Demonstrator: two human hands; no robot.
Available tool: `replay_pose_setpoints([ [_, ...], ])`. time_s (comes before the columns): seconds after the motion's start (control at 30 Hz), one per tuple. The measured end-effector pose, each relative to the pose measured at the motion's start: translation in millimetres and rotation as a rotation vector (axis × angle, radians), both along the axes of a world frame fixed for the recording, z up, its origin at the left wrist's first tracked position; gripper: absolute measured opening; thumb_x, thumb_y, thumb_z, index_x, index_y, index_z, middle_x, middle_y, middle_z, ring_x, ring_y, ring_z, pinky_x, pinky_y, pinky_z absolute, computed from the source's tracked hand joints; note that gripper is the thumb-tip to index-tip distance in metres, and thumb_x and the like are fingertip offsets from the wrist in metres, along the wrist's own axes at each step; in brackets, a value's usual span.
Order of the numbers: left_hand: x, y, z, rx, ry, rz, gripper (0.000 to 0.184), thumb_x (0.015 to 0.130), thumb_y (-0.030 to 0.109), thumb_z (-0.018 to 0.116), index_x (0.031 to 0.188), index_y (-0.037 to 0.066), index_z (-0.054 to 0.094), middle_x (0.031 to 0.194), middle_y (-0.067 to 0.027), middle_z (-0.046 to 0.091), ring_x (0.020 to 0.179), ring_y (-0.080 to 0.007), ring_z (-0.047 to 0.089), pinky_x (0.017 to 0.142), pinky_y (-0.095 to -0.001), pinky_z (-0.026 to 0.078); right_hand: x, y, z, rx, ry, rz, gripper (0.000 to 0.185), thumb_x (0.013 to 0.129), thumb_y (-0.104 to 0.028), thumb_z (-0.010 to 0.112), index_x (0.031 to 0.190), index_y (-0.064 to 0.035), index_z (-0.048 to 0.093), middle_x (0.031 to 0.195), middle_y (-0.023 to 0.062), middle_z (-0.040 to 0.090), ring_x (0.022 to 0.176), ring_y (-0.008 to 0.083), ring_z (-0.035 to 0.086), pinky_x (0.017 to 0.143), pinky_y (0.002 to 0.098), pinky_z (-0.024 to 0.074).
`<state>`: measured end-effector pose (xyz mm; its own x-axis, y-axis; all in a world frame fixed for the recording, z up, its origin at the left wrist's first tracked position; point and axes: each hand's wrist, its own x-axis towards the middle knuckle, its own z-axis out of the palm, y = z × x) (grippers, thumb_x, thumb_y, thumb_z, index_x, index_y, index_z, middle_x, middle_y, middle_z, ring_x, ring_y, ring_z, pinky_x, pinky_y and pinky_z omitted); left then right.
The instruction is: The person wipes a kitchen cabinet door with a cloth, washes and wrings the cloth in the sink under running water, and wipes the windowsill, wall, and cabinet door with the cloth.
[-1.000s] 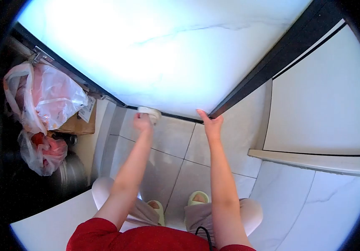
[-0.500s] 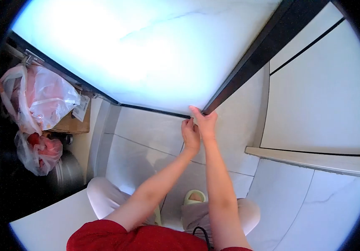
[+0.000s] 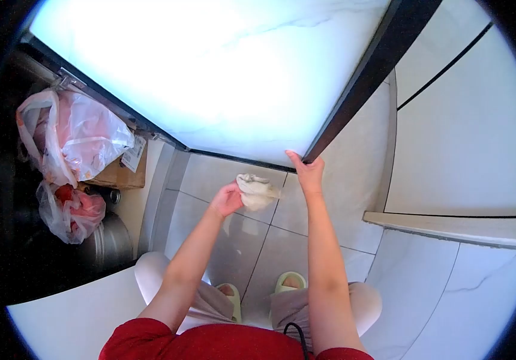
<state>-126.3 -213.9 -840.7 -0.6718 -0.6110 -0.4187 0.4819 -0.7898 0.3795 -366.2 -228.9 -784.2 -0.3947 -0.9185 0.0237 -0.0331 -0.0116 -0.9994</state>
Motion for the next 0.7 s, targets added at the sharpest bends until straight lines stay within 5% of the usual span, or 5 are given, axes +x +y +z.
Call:
replay_pose_setpoints([
  [0.2, -4.7, -21.1, 28.3, -0.394, -0.518, -0.315, 0.046, 0.082, 0.021, 0.060, 0.124, 0.006, 0.049, 0.119, -0.0078, 0.055, 0.108, -0.0201, 0.054, 0.087, -0.0380, 0.045, -0.7, 5.7, -2.4, 0.013, 0.015, 0.004, 0.028, 0.075, -0.013, 0.075, 0.095, 0.0015, 0.062, 0.090, 0.0018, 0.062, 0.081, 0.0111, 0.055, 0.075, 0.0257, 0.0447],
  [0.27, -7.1, -35.3, 47.0, -0.768, -1.394, -0.880, 0.054, 0.079, 0.029, 0.065, 0.123, 0.003, 0.050, 0.116, -0.0115, 0.058, 0.099, -0.0211, 0.059, 0.079, -0.0380, 0.048, -0.2, 5.4, -3.4, 0.028, 0.017, 0.003, 0.029, 0.075, -0.015, 0.076, 0.095, 0.0018, 0.062, 0.090, 0.0022, 0.062, 0.081, 0.0111, 0.055, 0.075, 0.0258, 0.0448],
  [0.3, -3.0, -35.2, 45.4, -0.768, -1.395, -0.881, 0.054, 0.079, 0.029, 0.065, 0.123, 0.003, 0.050, 0.116, -0.0115, 0.058, 0.099, -0.0211, 0.059, 0.079, -0.0380, 0.048, -0.1, 5.4, -2.2, 0.028, 0.016, 0.002, 0.029, 0.075, -0.015, 0.076, 0.095, 0.0018, 0.062, 0.090, 0.0022, 0.062, 0.081, 0.0111, 0.055, 0.075, 0.0258, 0.0448],
  [0.57, 51.0, -26.4, -27.3, 0.251, -1.025, 0.676, 0.047, 0.081, 0.032, 0.063, 0.112, -0.003, 0.056, 0.104, -0.0148, 0.062, 0.089, -0.0242, 0.062, 0.072, -0.0380, 0.050, -0.5, 6.3, 8.3, 0.042, 0.008, 0.029, 0.032, 0.075, -0.015, 0.076, 0.097, 0.0024, 0.061, 0.091, 0.0032, 0.063, 0.082, 0.0120, 0.055, 0.076, 0.0269, 0.0452],
  [0.7, 26.5, -11.6, 3.2, 0.195, -0.824, 0.854, 0.039, 0.084, 0.029, 0.060, 0.110, 0.000, 0.057, 0.102, -0.0133, 0.061, 0.092, -0.0225, 0.061, 0.077, -0.0359, 0.049, -1.6, 7.1, 5.2, 0.073, 0.028, 0.035, 0.031, 0.075, -0.015, 0.075, 0.097, 0.0025, 0.061, 0.092, 0.0032, 0.063, 0.082, 0.0120, 0.056, 0.076, 0.0268, 0.0453],
])
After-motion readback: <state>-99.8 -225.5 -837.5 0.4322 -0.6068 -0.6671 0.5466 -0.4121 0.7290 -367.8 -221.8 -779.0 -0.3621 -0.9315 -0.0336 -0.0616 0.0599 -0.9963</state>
